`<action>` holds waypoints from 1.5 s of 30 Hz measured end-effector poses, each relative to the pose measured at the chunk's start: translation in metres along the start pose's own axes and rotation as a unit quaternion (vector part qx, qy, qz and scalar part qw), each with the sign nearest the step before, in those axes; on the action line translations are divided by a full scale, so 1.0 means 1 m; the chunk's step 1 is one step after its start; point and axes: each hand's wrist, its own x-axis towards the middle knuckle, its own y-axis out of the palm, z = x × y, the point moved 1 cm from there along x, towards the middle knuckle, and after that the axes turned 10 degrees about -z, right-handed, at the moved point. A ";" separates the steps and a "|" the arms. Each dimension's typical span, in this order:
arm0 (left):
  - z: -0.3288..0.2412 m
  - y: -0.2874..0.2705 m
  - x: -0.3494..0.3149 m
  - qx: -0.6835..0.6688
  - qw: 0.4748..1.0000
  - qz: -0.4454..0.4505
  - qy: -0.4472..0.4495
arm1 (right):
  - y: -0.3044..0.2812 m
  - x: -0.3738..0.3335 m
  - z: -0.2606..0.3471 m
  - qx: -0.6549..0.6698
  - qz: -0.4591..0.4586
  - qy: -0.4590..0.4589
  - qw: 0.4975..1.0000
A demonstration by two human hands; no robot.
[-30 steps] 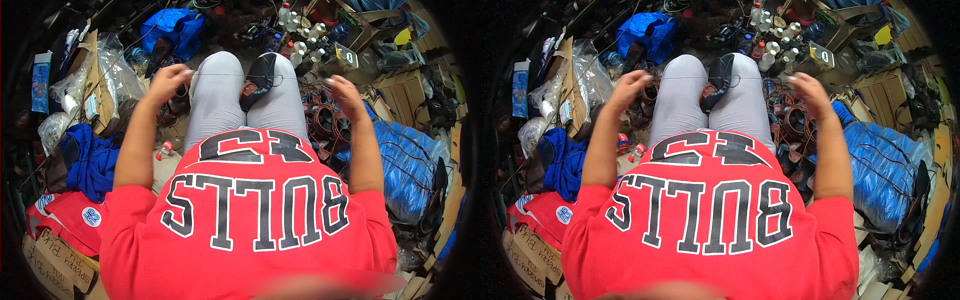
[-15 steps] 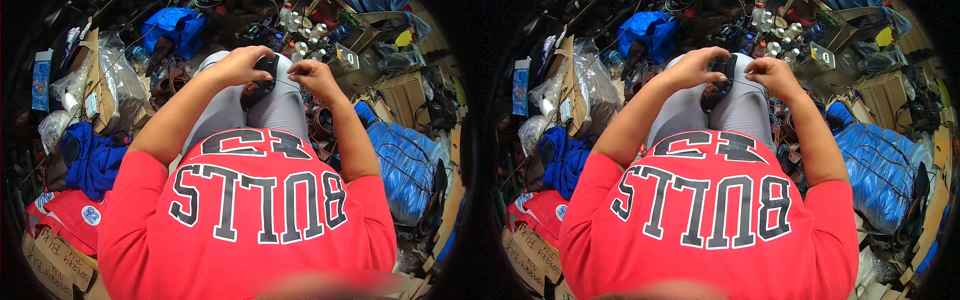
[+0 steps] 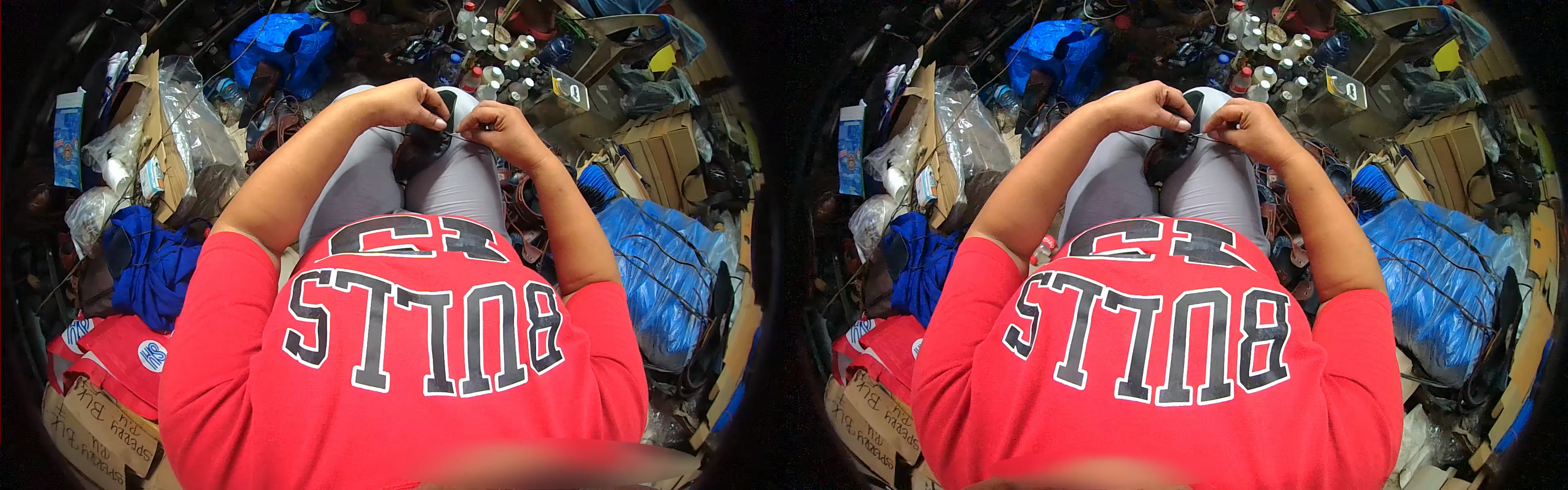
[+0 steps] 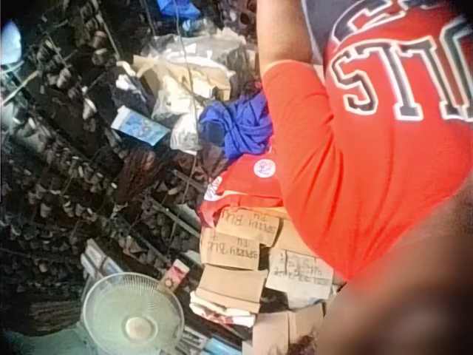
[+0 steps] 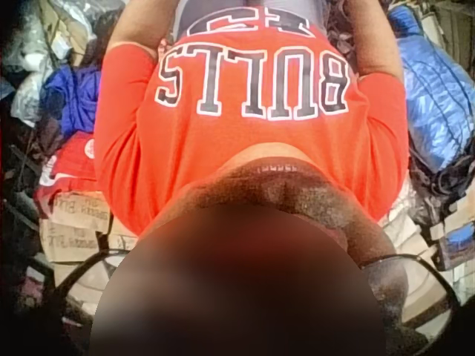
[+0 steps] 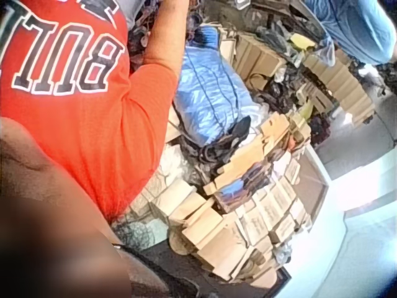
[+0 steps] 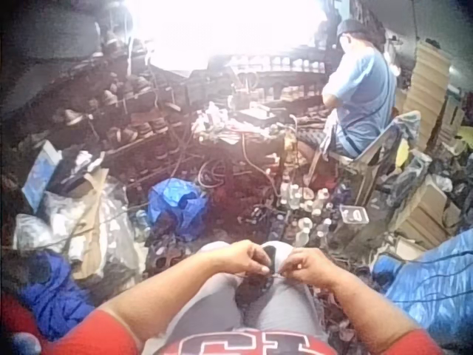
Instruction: Hand-sewing or stitching the upper component of a leather shoe.
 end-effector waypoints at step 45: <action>0.007 -0.005 -0.046 -0.707 0.686 -0.172 0.031 | 0.020 -0.005 -0.023 0.763 -0.069 0.176 0.618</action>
